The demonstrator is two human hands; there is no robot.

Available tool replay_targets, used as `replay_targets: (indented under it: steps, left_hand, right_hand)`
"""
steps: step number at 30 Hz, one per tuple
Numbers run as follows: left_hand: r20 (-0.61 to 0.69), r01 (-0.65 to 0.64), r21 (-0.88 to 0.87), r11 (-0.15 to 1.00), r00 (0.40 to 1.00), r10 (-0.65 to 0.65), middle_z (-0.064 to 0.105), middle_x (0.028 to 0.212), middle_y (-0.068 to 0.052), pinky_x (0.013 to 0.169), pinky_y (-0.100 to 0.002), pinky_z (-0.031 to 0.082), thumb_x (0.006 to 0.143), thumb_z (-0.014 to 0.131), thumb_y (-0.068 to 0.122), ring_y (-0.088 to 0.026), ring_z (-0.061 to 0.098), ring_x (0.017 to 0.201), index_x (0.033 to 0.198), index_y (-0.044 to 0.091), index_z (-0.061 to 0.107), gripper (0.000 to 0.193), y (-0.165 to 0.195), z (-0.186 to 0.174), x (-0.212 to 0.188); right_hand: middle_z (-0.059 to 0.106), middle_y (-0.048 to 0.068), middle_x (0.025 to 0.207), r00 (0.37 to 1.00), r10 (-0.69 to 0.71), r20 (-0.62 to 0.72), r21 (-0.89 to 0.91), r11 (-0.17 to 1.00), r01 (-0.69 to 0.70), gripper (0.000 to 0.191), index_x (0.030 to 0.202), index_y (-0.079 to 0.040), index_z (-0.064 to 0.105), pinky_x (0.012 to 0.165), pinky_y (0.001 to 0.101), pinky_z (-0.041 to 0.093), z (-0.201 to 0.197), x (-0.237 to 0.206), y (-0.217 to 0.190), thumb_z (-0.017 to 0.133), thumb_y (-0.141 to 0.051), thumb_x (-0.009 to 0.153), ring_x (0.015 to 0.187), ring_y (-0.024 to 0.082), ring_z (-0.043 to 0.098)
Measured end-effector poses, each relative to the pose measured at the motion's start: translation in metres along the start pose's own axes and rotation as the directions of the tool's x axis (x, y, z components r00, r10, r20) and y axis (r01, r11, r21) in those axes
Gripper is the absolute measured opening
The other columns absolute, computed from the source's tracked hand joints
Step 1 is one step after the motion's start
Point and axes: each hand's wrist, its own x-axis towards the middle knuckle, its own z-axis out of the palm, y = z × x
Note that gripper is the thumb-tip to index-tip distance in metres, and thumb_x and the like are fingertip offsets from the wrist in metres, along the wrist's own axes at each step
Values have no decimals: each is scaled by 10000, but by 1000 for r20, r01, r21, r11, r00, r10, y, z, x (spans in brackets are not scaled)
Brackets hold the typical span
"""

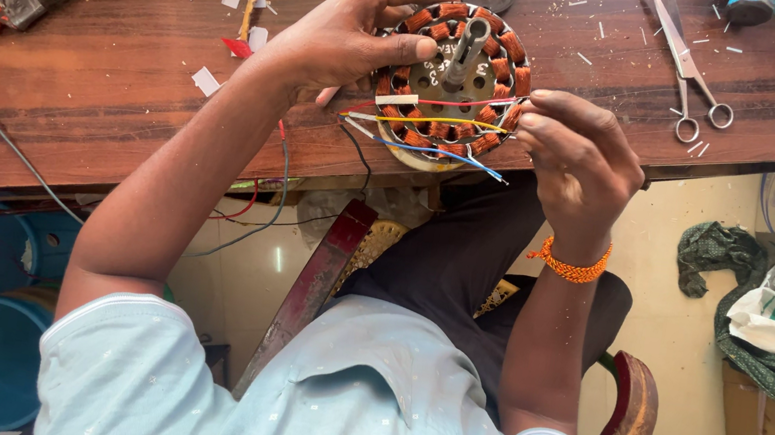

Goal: The person sits at a workbench and works on an electric motor stator. They cut insulating material from a piece of cardboard with scissors, insert the cut pieces into the stator slots, and arrange the colored wires coming out of the windings.

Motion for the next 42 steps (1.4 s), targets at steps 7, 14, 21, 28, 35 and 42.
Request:
replay_targets:
  steps: [7, 14, 21, 28, 35, 42]
  left_hand:
    - [-13, -172, 37, 984, 985, 173, 738, 1206, -83, 907, -324, 621, 974, 758, 204, -133, 696, 1110, 1403, 105, 584, 474, 14, 2, -1]
    - [-186, -397, 761, 513, 625, 759, 707, 1089, -47, 973, -457, 557, 899, 720, -45, -217, 738, 912, 1255, 145, 655, 409, 52, 53, -60]
    - [-25, -381, 775, 504, 779, 627, 656, 964, -59, 631, -390, 525, 972, 730, 211, -236, 694, 784, 1178, 120, 673, 232, 44, 90, -38]
    - [-101, -269, 763, 587, 848, 520, 704, 942, -37, 606, -419, 517, 1013, 699, 267, -265, 707, 799, 1145, 161, 709, 169, 53, 108, -23]
    - [-148, -205, 679, 705, 902, 404, 716, 797, -54, 596, -455, 501, 966, 727, 306, -292, 708, 759, 1020, 162, 688, 158, 51, 107, -13]
    - [-148, -201, 683, 702, 903, 402, 693, 721, -63, 580, -460, 486, 955, 747, 327, -297, 698, 712, 1004, 154, 671, 195, 54, 105, -5]
  right_hand:
    - [692, 131, 1181, 999, 22, 31, -55, 998, -20, 149, 1038, -15, 742, 881, 297, 650, -2, 0, -5, 844, 11, 934, 1074, 229, 732]
    - [698, 127, 1169, 970, 237, -59, 142, 964, -227, 117, 996, 33, 693, 847, 276, 635, 1, -11, 10, 782, 98, 956, 1044, 192, 724]
    - [713, 137, 1202, 957, 267, -118, 251, 940, -231, 84, 1039, 29, 676, 874, 280, 630, 4, -14, 22, 729, -34, 1055, 1025, 180, 737]
    - [731, 143, 1132, 943, 303, -136, 332, 911, -244, 166, 1125, 45, 672, 897, 322, 665, -10, -14, 17, 704, -98, 1046, 1041, 203, 761]
    - [741, 150, 1091, 985, 159, -61, 172, 974, -147, 124, 1030, 18, 719, 827, 301, 645, -18, -4, 20, 785, 95, 958, 1044, 231, 757]
    - [739, 144, 1071, 987, 158, 1, 108, 982, -157, 152, 1035, 24, 716, 888, 315, 645, -25, 6, 6, 783, 124, 942, 1052, 252, 765]
